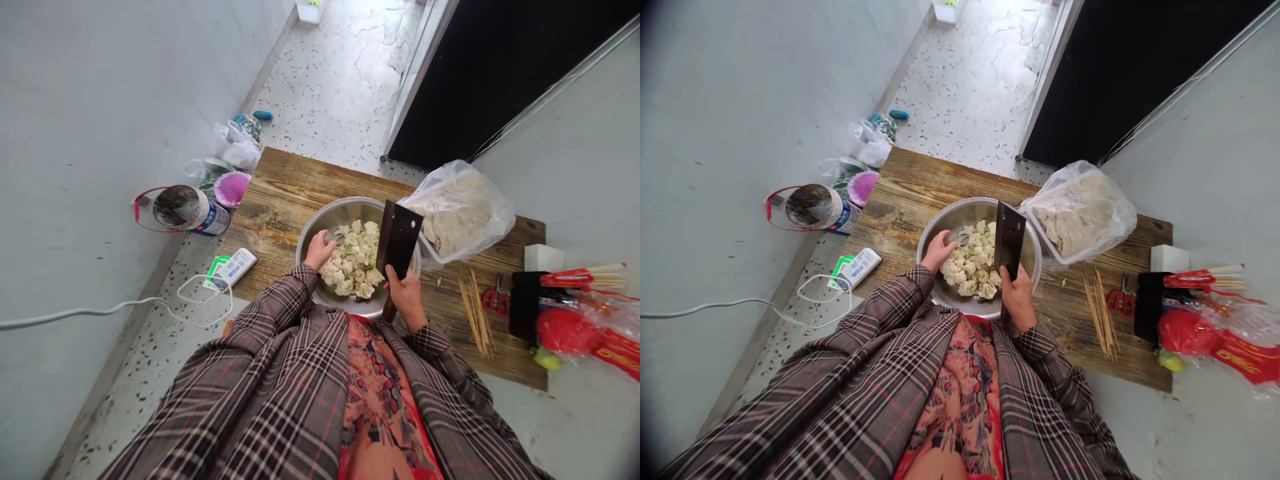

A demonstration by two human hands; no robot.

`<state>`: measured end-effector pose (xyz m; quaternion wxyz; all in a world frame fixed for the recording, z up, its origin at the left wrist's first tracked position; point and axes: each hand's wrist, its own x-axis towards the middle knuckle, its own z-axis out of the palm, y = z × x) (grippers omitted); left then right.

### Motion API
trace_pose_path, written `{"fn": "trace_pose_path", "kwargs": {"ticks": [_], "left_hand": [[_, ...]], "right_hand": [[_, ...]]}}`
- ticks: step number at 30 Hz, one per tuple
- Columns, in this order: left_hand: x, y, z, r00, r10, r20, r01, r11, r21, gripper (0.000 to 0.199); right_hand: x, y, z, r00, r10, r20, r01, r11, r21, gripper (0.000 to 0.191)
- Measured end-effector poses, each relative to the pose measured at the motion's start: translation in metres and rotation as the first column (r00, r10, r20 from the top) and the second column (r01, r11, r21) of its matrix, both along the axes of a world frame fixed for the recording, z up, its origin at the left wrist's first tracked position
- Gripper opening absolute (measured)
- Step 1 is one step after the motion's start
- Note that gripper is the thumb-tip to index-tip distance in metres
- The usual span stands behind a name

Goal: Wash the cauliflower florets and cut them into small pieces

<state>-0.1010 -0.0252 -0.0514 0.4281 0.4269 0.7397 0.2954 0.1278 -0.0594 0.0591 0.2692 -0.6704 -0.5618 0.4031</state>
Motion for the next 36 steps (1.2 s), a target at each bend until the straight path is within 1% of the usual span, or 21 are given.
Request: {"fn": "trace_pose_path", "kwargs": {"ticks": [1, 3, 6, 8, 10, 12, 15, 17, 20, 22, 24, 25, 26, 29, 30, 31, 32, 33, 36], "left_hand": [[0.000, -0.001, -0.005, 0.995, -0.057, -0.079, 0.055, 0.998, -0.023, 0.047], [0.002, -0.005, -0.012, 0.981, -0.128, -0.144, 0.119, 0.991, -0.067, 0.042], [0.009, -0.008, -0.021, 0.976, -0.149, -0.161, 0.132, 0.985, -0.111, 0.053], [0.012, -0.006, -0.025, 0.990, -0.106, -0.088, 0.097, 0.990, -0.102, 0.052], [0.012, -0.002, -0.028, 0.999, -0.046, 0.016, 0.047, 0.996, -0.076, 0.042], [0.008, 0.000, -0.029, 0.997, 0.005, 0.079, 0.000, 0.998, -0.061, 0.029], [0.000, -0.004, -0.026, 0.981, 0.107, 0.163, -0.100, 0.994, -0.051, 0.019], [-0.005, -0.009, -0.020, 0.950, 0.189, 0.248, -0.179, 0.982, -0.063, 0.016], [-0.009, -0.016, -0.003, 0.862, 0.267, 0.430, -0.250, 0.963, -0.096, 0.020], [-0.011, -0.020, 0.013, 0.785, 0.264, 0.560, -0.245, 0.963, -0.111, 0.030], [-0.011, -0.026, 0.029, 0.712, 0.232, 0.663, -0.214, 0.971, -0.109, 0.041], [-0.011, -0.029, 0.037, 0.658, 0.213, 0.722, -0.201, 0.974, -0.105, 0.045], [-0.011, -0.033, 0.044, 0.587, 0.195, 0.786, -0.188, 0.977, -0.102, 0.048], [-0.009, -0.043, 0.062, 0.312, 0.134, 0.940, -0.137, 0.986, -0.095, 0.047], [-0.008, -0.046, 0.066, 0.239, 0.119, 0.964, -0.117, 0.989, -0.093, 0.044], [-0.007, -0.048, 0.070, 0.199, 0.113, 0.973, -0.101, 0.990, -0.094, 0.039], [-0.005, -0.050, 0.073, 0.181, 0.112, 0.977, -0.091, 0.991, -0.097, 0.036], [-0.004, -0.052, 0.076, 0.181, 0.114, 0.977, -0.088, 0.991, -0.099, 0.034], [-0.001, -0.055, 0.082, 0.223, 0.088, 0.971, -0.084, 0.994, -0.071, 0.038]], "right_hand": [[0.002, -0.003, -0.001, 1.000, -0.002, 0.001, 0.002, 1.000, -0.012, 0.039], [0.007, -0.010, -0.004, 1.000, -0.015, -0.007, 0.014, 0.999, -0.046, 0.042], [0.011, -0.020, -0.009, 0.998, -0.055, -0.027, 0.052, 0.995, -0.089, 0.045], [0.011, -0.024, -0.011, 0.997, -0.066, -0.041, 0.062, 0.993, -0.101, 0.045], [0.011, -0.027, -0.011, 0.997, -0.061, -0.050, 0.055, 0.993, -0.105, 0.045], [0.011, -0.028, -0.009, 0.997, -0.050, -0.050, 0.044, 0.993, -0.106, 0.045], [0.012, -0.028, -0.005, 0.998, -0.049, -0.045, 0.044, 0.994, -0.105, 0.044], [0.014, -0.029, -0.002, 0.998, -0.054, -0.038, 0.050, 0.993, -0.104, 0.044], [0.016, -0.031, 0.000, 0.998, -0.055, -0.029, 0.052, 0.993, -0.110, 0.044], [0.016, -0.032, 0.001, 0.999, -0.044, -0.031, 0.041, 0.993, -0.110, 0.045], [0.015, -0.034, 0.002, 0.999, -0.021, -0.028, 0.018, 0.995, -0.100, 0.046], [0.015, -0.035, 0.003, 1.000, -0.006, -0.019, 0.004, 0.996, -0.091, 0.047], [0.014, -0.035, 0.003, 1.000, 0.009, -0.006, -0.010, 0.997, -0.081, 0.047], [0.013, -0.038, 0.007, 0.998, 0.057, 0.041, -0.055, 0.998, -0.043, 0.046], [0.012, -0.038, 0.009, 0.996, 0.077, 0.054, -0.076, 0.997, -0.026, 0.046], [0.012, -0.039, 0.010, 0.993, 0.096, 0.068, -0.096, 0.995, -0.005, 0.045], [0.011, -0.040, 0.012, 0.990, 0.113, 0.084, -0.115, 0.993, 0.018, 0.044], [0.011, -0.041, 0.014, 0.986, 0.130, 0.100, -0.135, 0.990, 0.041, 0.043], [0.010, -0.042, 0.020, 0.979, 0.159, 0.126, -0.171, 0.982, 0.086, 0.041]]}}
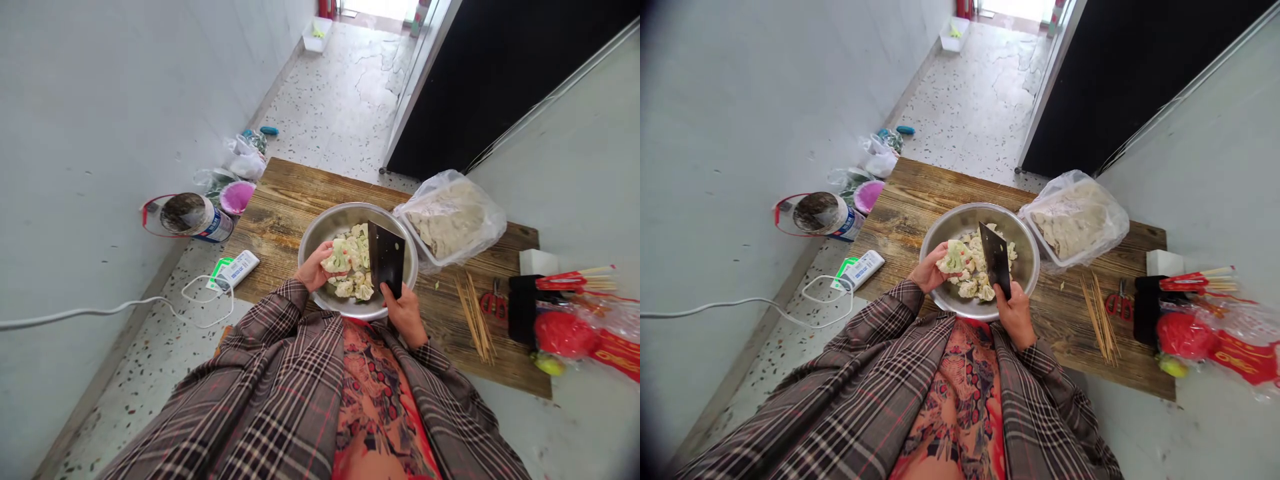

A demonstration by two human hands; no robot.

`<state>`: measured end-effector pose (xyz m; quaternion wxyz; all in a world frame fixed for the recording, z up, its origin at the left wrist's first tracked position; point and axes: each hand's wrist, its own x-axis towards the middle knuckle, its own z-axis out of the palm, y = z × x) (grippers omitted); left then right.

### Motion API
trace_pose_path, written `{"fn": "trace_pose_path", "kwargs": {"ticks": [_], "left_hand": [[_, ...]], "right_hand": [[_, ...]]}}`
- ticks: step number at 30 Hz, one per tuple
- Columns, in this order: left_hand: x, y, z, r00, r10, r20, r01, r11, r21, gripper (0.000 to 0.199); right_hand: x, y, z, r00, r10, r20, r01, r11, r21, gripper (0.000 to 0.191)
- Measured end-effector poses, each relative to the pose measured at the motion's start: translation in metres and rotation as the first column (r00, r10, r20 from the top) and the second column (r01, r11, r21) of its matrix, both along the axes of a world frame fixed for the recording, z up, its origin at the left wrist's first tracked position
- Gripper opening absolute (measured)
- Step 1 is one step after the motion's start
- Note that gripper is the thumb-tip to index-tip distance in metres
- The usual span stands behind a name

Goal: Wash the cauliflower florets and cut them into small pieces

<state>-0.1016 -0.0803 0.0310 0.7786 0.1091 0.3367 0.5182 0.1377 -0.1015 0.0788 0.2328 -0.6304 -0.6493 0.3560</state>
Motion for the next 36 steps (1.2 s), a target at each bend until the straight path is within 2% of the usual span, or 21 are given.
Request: {"fn": "trace_pose_path", "kwargs": {"ticks": [5, 8, 11, 15, 18, 22, 25, 29, 32, 34, 36], "left_hand": [[0.000, -0.006, 0.004, 1.000, -0.024, 0.013, 0.023, 0.998, 0.053, 0.046], [-0.002, -0.008, 0.004, 0.999, -0.043, 0.015, 0.042, 0.998, 0.036, 0.046], [-0.004, -0.011, 0.005, 0.994, -0.109, 0.023, 0.108, 0.994, 0.034, 0.046], [-0.003, -0.011, 0.007, 0.977, -0.212, 0.021, 0.211, 0.976, 0.060, 0.041], [0.001, -0.010, 0.010, 0.957, -0.290, -0.001, 0.289, 0.955, 0.071, 0.033], [0.002, -0.008, 0.012, 0.930, -0.367, -0.019, 0.367, 0.925, 0.093, 0.034], [0.001, -0.007, 0.013, 0.929, -0.364, -0.064, 0.368, 0.927, 0.072, 0.034], [0.004, -0.005, 0.016, 0.923, -0.366, -0.120, 0.374, 0.926, 0.054, 0.036], [0.008, -0.001, 0.017, 0.903, -0.396, -0.164, 0.411, 0.909, 0.069, 0.043], [0.008, 0.002, 0.015, 0.882, -0.387, -0.269, 0.419, 0.905, 0.071, 0.040], [0.005, 0.003, 0.011, 0.829, -0.359, -0.430, 0.416, 0.908, 0.045, 0.035]], "right_hand": [[-0.001, 0.000, 0.006, 1.000, -0.028, -0.003, 0.028, 1.000, 0.007, 0.043], [0.000, 0.002, 0.015, 0.997, -0.056, -0.048, 0.053, 0.997, -0.056, 0.045], [0.001, 0.009, 0.030, 0.970, -0.079, -0.228, 0.026, 0.973, -0.227, 0.045], [-0.001, 0.025, 0.044, 0.862, -0.095, -0.498, -0.139, 0.900, -0.412, 0.039], [-0.005, 0.038, 0.047, 0.847, -0.036, -0.530, -0.240, 0.864, -0.442, 0.037], [-0.007, 0.047, 0.047, 0.876, 0.184, -0.445, -0.379, 0.834, -0.401, 0.039], [-0.004, 0.047, 0.045, 0.899, 0.257, -0.355, -0.386, 0.848, -0.364, 0.042], [-0.001, 0.043, 0.041, 0.892, 0.218, -0.395, -0.379, 0.838, -0.393, 0.041], [0.000, 0.042, 0.036, 0.872, 0.137, -0.469, -0.361, 0.827, -0.431, 0.037], [0.002, 0.041, 0.035, 0.866, 0.062, -0.497, -0.321, 0.830, -0.456, 0.036], [0.006, 0.040, 0.036, 0.850, -0.043, -0.526, -0.247, 0.848, -0.469, 0.036]]}}
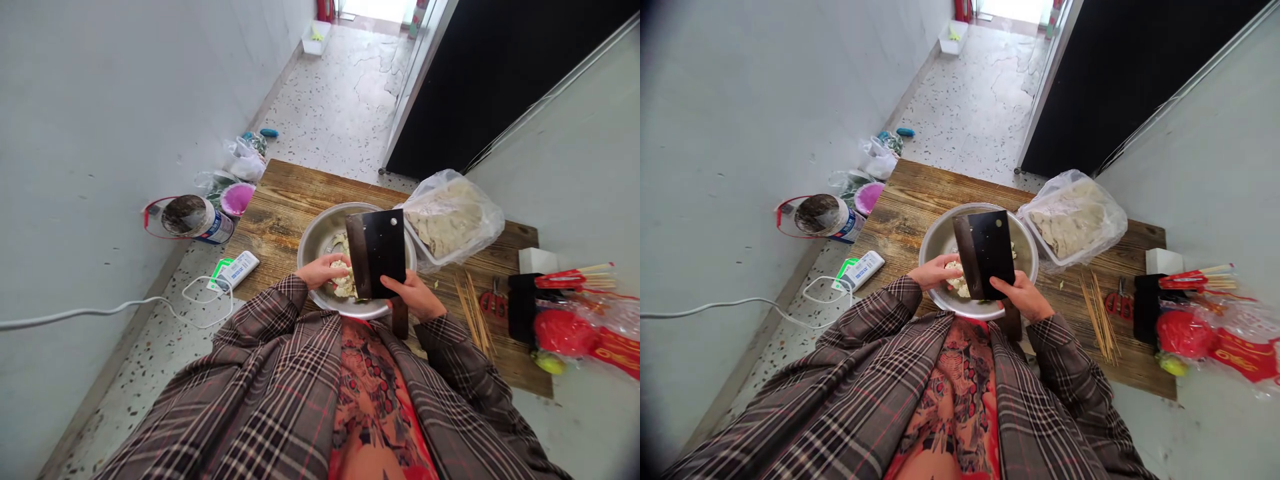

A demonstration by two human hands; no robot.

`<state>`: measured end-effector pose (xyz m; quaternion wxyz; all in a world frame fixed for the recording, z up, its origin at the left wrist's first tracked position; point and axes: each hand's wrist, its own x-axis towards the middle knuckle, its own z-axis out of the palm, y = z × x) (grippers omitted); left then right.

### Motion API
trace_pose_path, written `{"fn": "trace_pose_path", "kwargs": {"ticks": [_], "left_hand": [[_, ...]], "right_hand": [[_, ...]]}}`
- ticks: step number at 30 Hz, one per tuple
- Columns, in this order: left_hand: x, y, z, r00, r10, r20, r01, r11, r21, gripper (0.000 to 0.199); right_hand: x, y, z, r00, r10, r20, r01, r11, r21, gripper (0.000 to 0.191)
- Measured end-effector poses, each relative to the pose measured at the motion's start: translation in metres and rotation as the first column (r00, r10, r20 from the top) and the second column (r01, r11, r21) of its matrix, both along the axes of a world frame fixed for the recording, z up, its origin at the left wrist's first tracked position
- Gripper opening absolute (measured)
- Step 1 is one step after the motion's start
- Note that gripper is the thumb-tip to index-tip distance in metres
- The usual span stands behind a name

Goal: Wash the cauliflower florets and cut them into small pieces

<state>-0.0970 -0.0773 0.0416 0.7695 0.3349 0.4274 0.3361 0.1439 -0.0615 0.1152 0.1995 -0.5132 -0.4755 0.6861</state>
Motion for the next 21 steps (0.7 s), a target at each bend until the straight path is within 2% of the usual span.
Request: {"fn": "trace_pose_path", "kwargs": {"ticks": [2, 3, 5, 8, 10, 11, 13, 15, 19, 21], "left_hand": [[-0.005, 0.000, -0.005, 0.989, 0.056, -0.137, -0.056, 0.998, 0.009, 0.033], [-0.008, -0.001, -0.006, 0.985, 0.092, -0.147, -0.094, 0.996, -0.007, 0.034], [-0.011, -0.003, -0.007, 0.989, 0.149, -0.027, -0.150, 0.986, -0.066, 0.036], [-0.011, -0.004, -0.004, 0.949, 0.156, 0.275, -0.125, 0.984, -0.127, 0.038], [-0.009, -0.004, -0.001, 0.911, 0.150, 0.383, -0.107, 0.986, -0.130, 0.037], [-0.008, -0.003, 0.000, 0.901, 0.151, 0.407, -0.106, 0.986, -0.130, 0.037], [-0.006, -0.003, 0.001, 0.895, 0.163, 0.415, -0.117, 0.984, -0.133, 0.038], [-0.004, -0.002, 0.001, 0.908, 0.195, 0.371, -0.158, 0.979, -0.128, 0.040], [0.004, -0.002, 0.003, 0.951, 0.282, 0.129, -0.276, 0.959, -0.066, 0.041], [0.010, -0.001, 0.006, 0.953, 0.302, 0.002, -0.302, 0.953, -0.006, 0.039]], "right_hand": [[0.007, 0.000, 0.004, 0.991, -0.127, -0.041, 0.127, 0.992, -0.009, 0.039], [0.010, 0.000, 0.006, 0.983, -0.175, -0.055, 0.175, 0.985, -0.009, 0.040], [0.018, 0.002, 0.008, 0.977, -0.208, -0.046, 0.209, 0.978, 0.018, 0.038], [0.024, 0.008, 0.004, 0.990, -0.108, 0.092, 0.093, 0.985, 0.148, 0.035], [0.024, 0.011, -0.003, 0.968, -0.054, 0.245, -0.020, 0.956, 0.292, 0.036], [0.023, 0.011, -0.007, 0.951, -0.048, 0.306, -0.076, 0.921, 0.381, 0.034], [0.019, 0.010, -0.015, 0.928, -0.054, 0.368, -0.173, 0.812, 0.557, 0.031], [0.016, 0.005, -0.021, 0.920, -0.049, 0.389, -0.244, 0.704, 0.667, 0.031], [0.009, -0.009, -0.021, 0.890, -0.090, 0.447, -0.314, 0.588, 0.745, 0.032], [0.003, -0.014, -0.016, 0.879, -0.083, 0.470, -0.360, 0.529, 0.768, 0.039]]}}
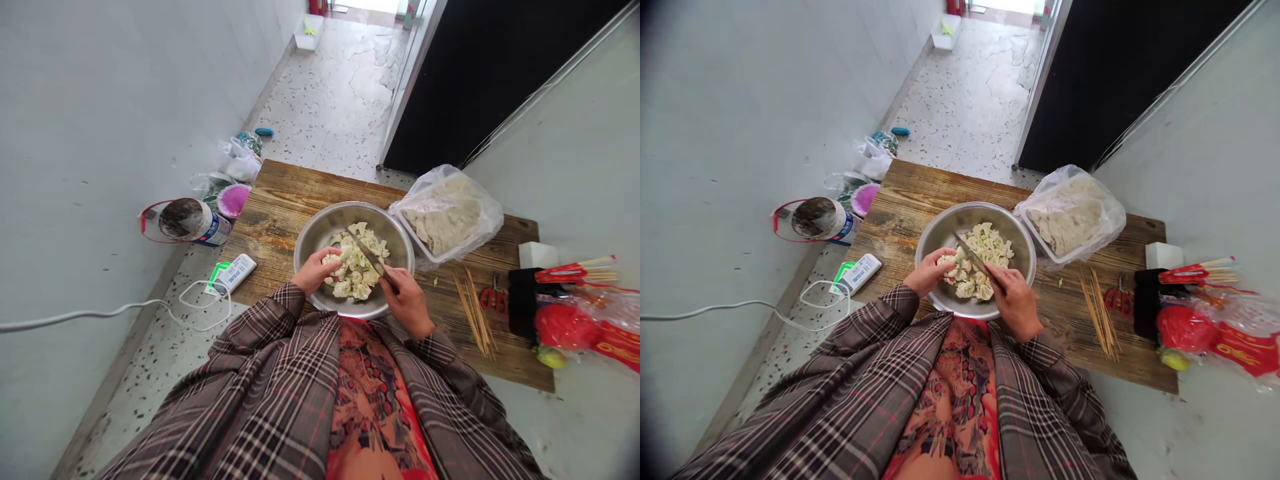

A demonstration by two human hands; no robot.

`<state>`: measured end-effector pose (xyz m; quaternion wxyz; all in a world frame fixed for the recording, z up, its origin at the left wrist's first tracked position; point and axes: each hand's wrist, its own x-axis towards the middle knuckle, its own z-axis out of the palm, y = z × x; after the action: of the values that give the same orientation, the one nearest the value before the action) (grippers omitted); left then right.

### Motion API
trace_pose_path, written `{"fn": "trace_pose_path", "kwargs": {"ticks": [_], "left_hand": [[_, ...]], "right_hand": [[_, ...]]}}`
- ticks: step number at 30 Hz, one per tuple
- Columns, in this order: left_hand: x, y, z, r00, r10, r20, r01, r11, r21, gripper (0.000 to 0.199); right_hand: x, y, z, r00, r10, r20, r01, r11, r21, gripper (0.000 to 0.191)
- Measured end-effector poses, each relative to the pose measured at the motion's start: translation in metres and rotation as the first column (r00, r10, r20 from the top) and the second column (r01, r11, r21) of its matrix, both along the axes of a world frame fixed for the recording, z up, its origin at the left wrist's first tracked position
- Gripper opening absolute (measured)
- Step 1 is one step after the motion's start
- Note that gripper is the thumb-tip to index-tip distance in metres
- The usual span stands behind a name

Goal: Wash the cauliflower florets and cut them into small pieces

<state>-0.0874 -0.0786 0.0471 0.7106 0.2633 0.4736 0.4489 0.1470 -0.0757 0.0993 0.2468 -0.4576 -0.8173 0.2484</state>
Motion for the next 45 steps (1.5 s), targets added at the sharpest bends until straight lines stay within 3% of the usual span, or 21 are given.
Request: {"fn": "trace_pose_path", "kwargs": {"ticks": [4, 10, 16, 18, 21, 25, 28, 30, 34, 39, 42, 45], "left_hand": [[0.008, -0.001, 0.003, 0.992, 0.074, -0.106, -0.067, 0.996, 0.062, 0.036], [0.011, -0.008, -0.006, 0.987, 0.159, -0.003, -0.157, 0.974, 0.165, 0.031], [0.019, -0.009, -0.002, 0.971, 0.204, -0.127, -0.205, 0.979, 0.005, 0.021], [0.021, -0.014, 0.006, 0.972, 0.142, -0.186, -0.144, 0.990, 0.000, 0.024], [0.018, -0.021, 0.017, 0.948, 0.026, -0.318, -0.026, 1.000, 0.004, 0.031], [0.005, -0.019, 0.018, 0.967, 0.032, -0.253, 0.003, 0.990, 0.138, 0.047], [0.000, -0.014, 0.012, 0.992, 0.055, -0.114, -0.027, 0.973, 0.229, 0.072], [0.000, -0.013, 0.008, 0.996, 0.047, -0.069, -0.030, 0.971, 0.235, 0.077], [0.003, -0.015, 0.005, 1.000, -0.002, -0.028, 0.007, 0.985, 0.175, 0.075], [0.007, -0.015, 0.004, 0.997, 0.071, 0.031, -0.075, 0.986, 0.149, 0.081], [0.009, -0.014, 0.013, 0.994, 0.105, 0.032, -0.108, 0.987, 0.118, 0.077], [0.009, -0.014, 0.031, 0.996, 0.093, 0.011, -0.093, 0.991, 0.091, 0.075]], "right_hand": [[-0.014, -0.004, 0.008, 0.987, 0.123, 0.108, -0.128, 0.991, 0.040, 0.060], [-0.028, -0.008, 0.004, 0.967, 0.161, 0.196, -0.178, 0.981, 0.074, 0.076], [-0.025, -0.011, -0.020, 0.976, 0.128, 0.178, -0.141, 0.988, 0.064, 0.067], [-0.017, -0.007, -0.033, 0.981, 0.065, 0.184, -0.072, 0.997, 0.034, 0.055], [0.002, 0.003, -0.051, 0.970, -0.165, 0.176, 0.173, 0.984, -0.033, 0.031], [0.018, 0.013, -0.049, 0.867, -0.488, 0.100, 0.498, 0.838, -0.225, 0.044], [0.015, 0.010, -0.031, 0.827, -0.562, 0.028, 0.529, 0.760, -0.377, 0.048], [0.009, 0.004, -0.018, 0.845, -0.535, -0.012, 0.486, 0.778, -0.398, 0.049], [-0.003, -0.009, -0.001, 0.909, -0.413, -0.055, 0.378, 0.873, -0.308, 0.044], [-0.012, -0.019, 0.010, 0.988, -0.094, -0.119, 0.084, 0.993, -0.087, 0.026], [-0.014, -0.022, 0.013, 0.993, 0.104, -0.064, -0.106, 0.994, -0.020, 0.041], [-0.014, -0.024, 0.013, 0.984, 0.166, 0.059, -0.167, 0.986, 0.011, 0.060]]}}
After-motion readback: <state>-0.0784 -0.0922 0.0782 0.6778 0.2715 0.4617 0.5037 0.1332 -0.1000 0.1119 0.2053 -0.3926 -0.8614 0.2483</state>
